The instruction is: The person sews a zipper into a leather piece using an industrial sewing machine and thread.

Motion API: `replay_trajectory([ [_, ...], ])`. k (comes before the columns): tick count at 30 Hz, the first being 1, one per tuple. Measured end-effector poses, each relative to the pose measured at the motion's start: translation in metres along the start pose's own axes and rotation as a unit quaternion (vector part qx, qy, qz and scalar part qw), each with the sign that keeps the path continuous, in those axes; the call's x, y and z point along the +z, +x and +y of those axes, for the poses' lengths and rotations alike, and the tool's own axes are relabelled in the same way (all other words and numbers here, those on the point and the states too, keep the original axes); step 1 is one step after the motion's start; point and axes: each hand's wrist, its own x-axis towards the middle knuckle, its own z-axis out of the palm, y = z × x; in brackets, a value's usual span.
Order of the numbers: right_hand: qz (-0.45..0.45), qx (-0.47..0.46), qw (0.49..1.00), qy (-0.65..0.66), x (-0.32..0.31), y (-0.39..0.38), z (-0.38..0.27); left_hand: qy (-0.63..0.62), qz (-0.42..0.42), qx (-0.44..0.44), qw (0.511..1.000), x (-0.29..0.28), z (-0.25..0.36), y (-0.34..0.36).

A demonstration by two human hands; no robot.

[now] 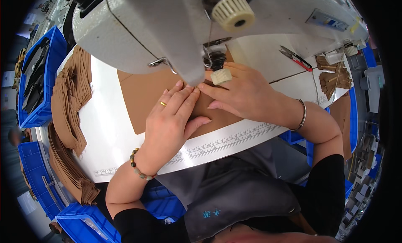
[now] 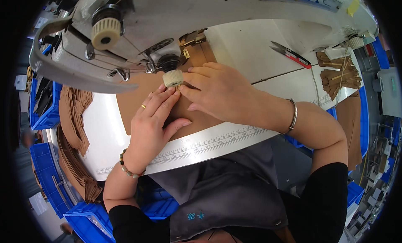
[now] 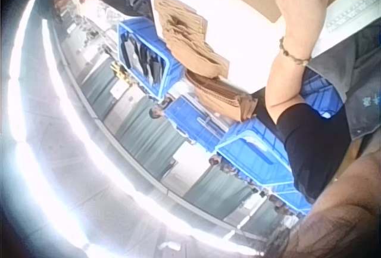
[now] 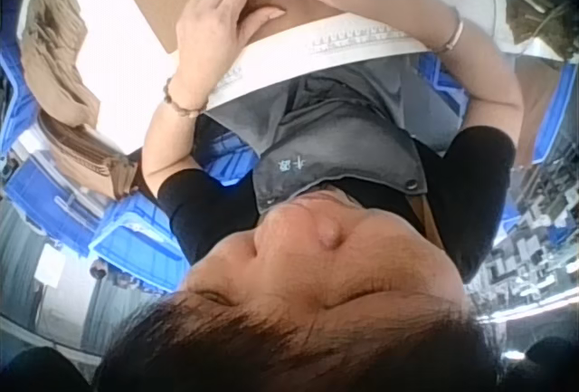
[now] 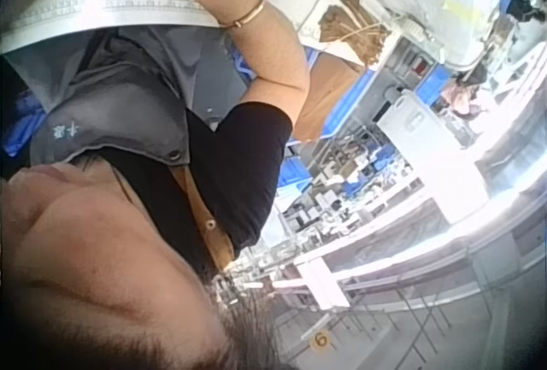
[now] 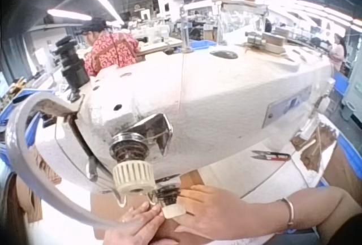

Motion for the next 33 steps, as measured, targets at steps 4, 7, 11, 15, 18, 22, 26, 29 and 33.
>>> replay_trajectory([
  [4, -0.017, 0.002, 1.000, -0.012, 0.003, 0.000, 0.000, 0.004, -0.008, 0.004, 1.000, -0.003, 0.001, 0.002],
  [7, -0.029, 0.013, 0.999, -0.022, 0.003, 0.000, 0.000, 0.020, -0.008, 0.009, 1.000, -0.004, 0.001, 0.005],
  [11, -0.010, 0.004, 0.999, -0.040, 0.007, 0.004, 0.006, 0.017, -0.006, -0.009, 1.000, -0.004, -0.006, 0.012],
  [15, 0.000, 0.037, 0.999, -0.022, 0.011, 0.005, 0.012, 0.015, 0.015, -0.001, 1.000, -0.001, -0.013, 0.017],
  [18, 0.019, 0.063, 0.997, 0.041, 0.011, 0.005, 0.016, 0.014, 0.011, -0.011, 1.000, 0.000, -0.014, 0.017],
  [22, 0.006, 0.184, 0.920, 0.345, 0.005, 0.008, 0.023, 0.021, -0.005, -0.017, 1.000, -0.001, -0.013, 0.015],
  [26, 0.097, 0.308, 0.668, 0.670, -0.003, 0.008, 0.025, 0.026, -0.008, -0.025, 0.999, 0.000, -0.012, 0.014],
  [29, -0.025, 0.239, 0.904, 0.353, -0.002, 0.003, 0.017, 0.040, -0.001, -0.025, 0.999, 0.000, -0.010, 0.013],
  [33, -0.026, 0.060, 0.998, 0.019, 0.010, -0.002, 0.007, 0.061, 0.024, 0.001, 0.998, 0.001, -0.008, 0.012],
])
